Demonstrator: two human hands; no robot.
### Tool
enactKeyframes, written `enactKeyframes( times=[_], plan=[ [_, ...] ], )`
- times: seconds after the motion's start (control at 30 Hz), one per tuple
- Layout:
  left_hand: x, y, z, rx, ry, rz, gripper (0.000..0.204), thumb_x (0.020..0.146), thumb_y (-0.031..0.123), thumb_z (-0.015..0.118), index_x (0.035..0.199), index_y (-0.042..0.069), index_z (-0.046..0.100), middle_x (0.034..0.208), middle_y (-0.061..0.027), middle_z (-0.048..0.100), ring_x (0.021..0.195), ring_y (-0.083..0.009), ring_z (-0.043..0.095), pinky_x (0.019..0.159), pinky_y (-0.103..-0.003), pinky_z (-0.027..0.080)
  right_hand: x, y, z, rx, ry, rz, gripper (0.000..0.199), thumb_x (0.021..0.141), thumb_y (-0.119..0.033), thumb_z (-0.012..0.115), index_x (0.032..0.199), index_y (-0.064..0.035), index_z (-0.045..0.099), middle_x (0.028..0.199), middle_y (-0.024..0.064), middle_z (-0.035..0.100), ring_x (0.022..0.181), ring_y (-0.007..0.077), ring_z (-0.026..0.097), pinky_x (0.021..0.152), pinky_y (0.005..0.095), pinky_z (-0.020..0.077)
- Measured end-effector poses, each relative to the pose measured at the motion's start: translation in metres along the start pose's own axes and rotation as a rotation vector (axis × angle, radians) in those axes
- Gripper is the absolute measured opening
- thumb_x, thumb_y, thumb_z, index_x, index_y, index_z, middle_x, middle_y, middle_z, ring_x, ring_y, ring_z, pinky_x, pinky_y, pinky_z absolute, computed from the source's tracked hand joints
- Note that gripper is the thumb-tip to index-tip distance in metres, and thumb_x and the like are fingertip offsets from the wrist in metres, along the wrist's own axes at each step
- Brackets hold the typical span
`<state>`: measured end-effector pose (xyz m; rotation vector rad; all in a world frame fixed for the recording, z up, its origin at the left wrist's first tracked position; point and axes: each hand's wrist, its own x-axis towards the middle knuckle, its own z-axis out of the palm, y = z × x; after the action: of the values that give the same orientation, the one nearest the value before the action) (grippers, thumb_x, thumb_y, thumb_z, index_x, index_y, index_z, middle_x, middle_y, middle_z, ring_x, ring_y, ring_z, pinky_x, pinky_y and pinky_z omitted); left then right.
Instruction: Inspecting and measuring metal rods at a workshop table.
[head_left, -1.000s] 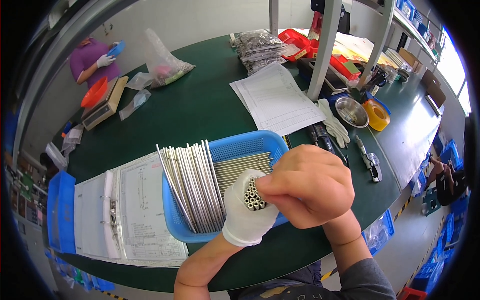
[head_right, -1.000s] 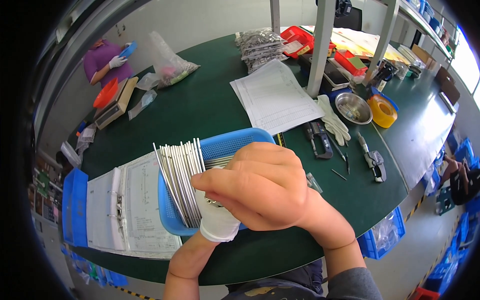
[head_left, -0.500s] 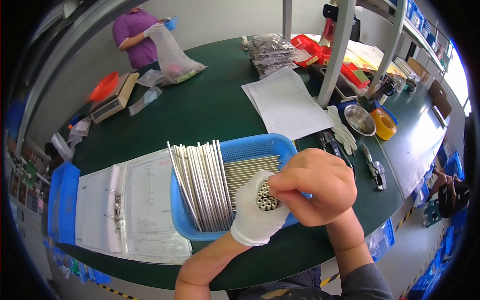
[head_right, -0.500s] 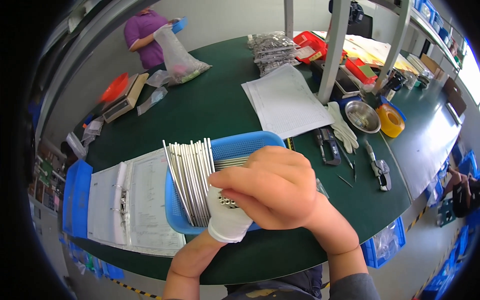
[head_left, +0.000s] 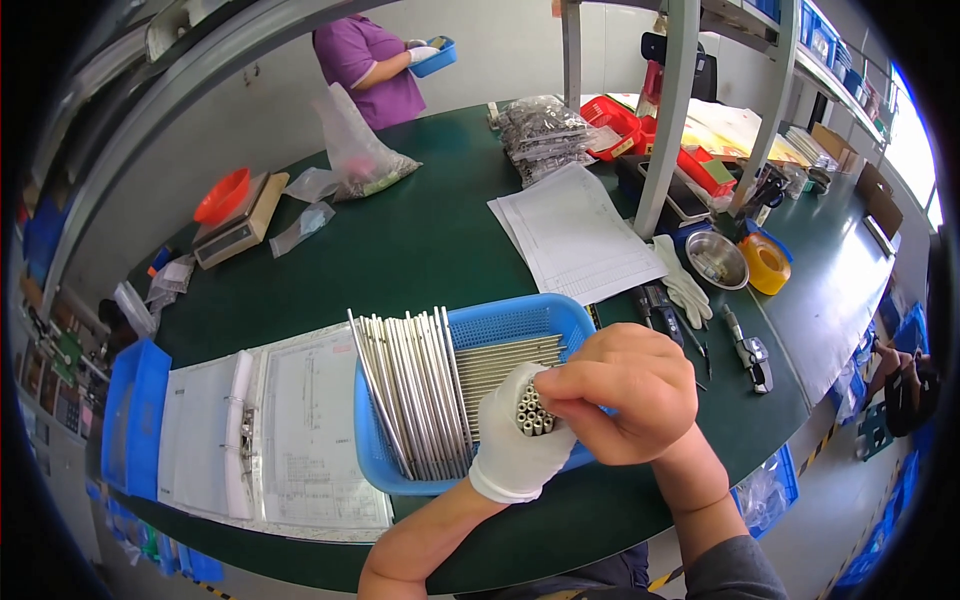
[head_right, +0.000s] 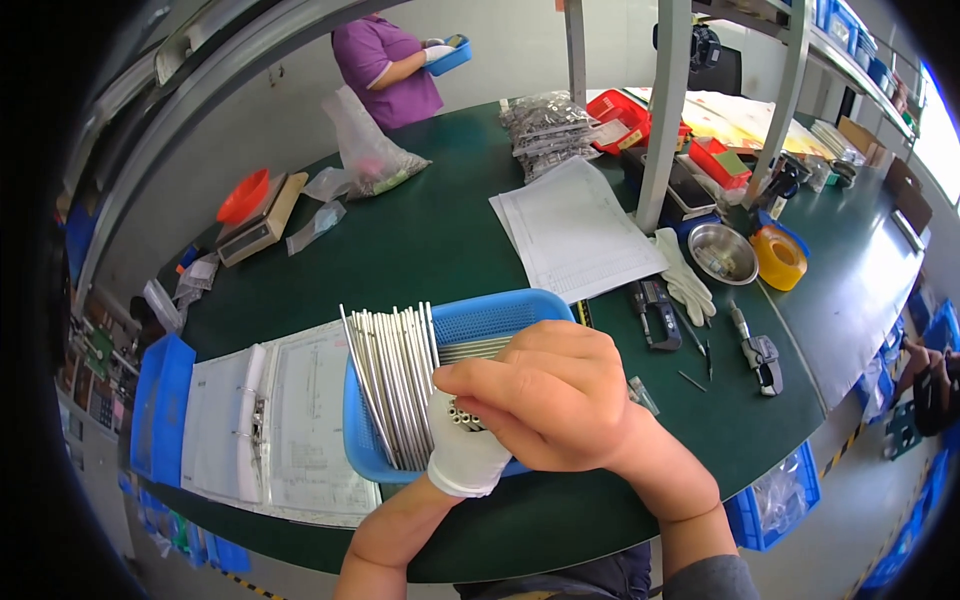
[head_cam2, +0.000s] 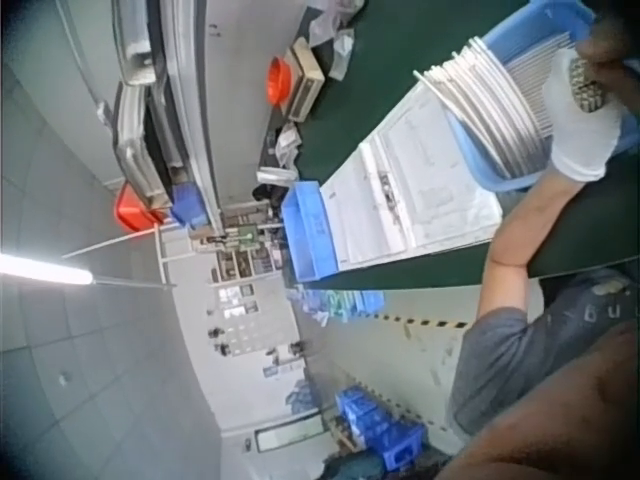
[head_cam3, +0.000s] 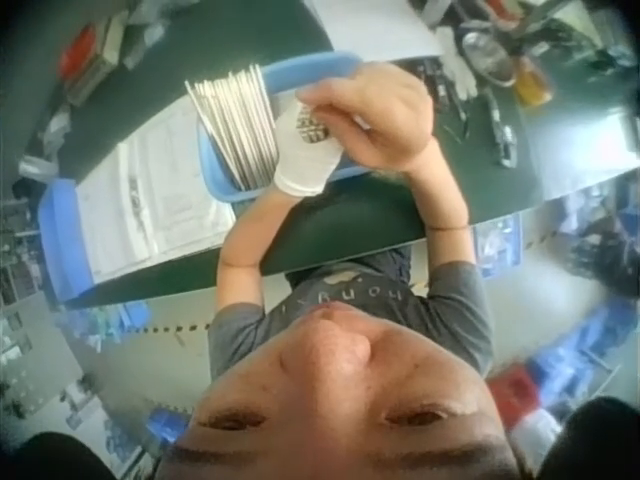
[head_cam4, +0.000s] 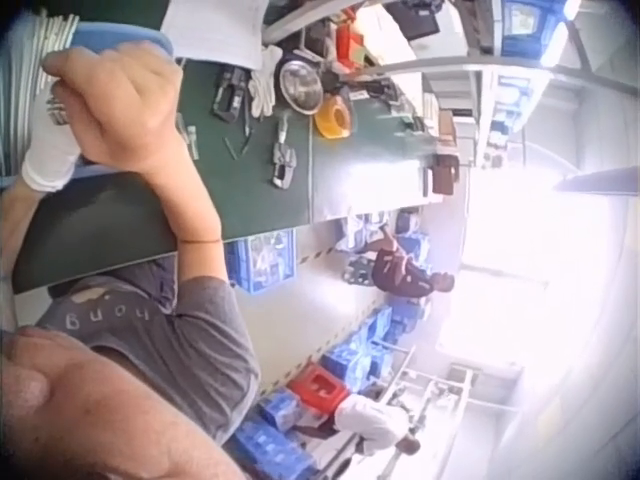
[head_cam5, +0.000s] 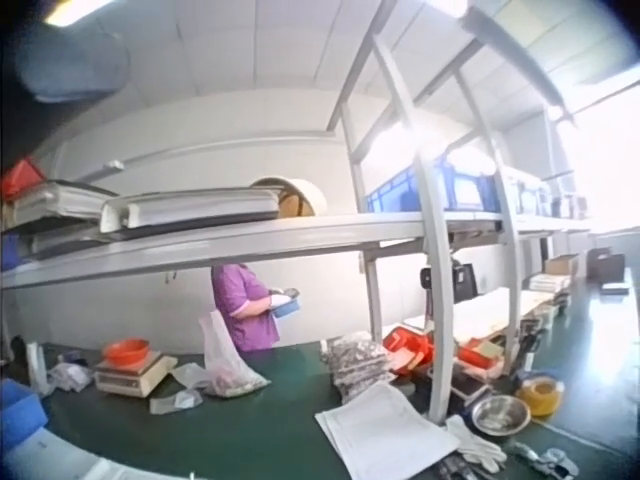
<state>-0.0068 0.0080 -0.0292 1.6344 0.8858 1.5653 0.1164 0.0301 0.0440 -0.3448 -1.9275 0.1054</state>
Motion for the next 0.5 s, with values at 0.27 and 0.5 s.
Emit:
enactKeyframes(
  times=[0.27, 0.5],
  plan=[
    [0.003, -0.001, 0.002, -0.008, -0.022, 0.000, 0.022, 0.071, 0.002, 0.069, 0.089, 0.003, 0.056, 0.073, -0.0060, 0.059, 0.066, -0.0166, 0.059, 0.058, -0.027, 0.046, 0.005, 0.002, -0.002, 0.005, -0.014, -0.003, 0.026, 0.060, 0.005, 0.070, 0.084, -0.0024, 0.065, 0.063, 0.0043, 0.061, 0.056, 0.0186, 0.061, 0.054, 0.0270, 0.0465],
    [0.005, 0.007, -0.002, -0.063, -0.002, -0.061, 0.022, 0.072, 0.004, 0.070, 0.089, 0.003, 0.055, 0.073, -0.0056, 0.059, 0.065, -0.0124, 0.057, 0.059, -0.026, 0.046, 0.004, -0.001, -0.001, -0.014, 0.004, 0.049, 0.026, 0.061, 0.006, 0.070, 0.085, -0.0024, 0.065, 0.065, 0.0051, 0.062, 0.058, 0.0192, 0.062, 0.055, 0.0269, 0.0469]
  ],
)
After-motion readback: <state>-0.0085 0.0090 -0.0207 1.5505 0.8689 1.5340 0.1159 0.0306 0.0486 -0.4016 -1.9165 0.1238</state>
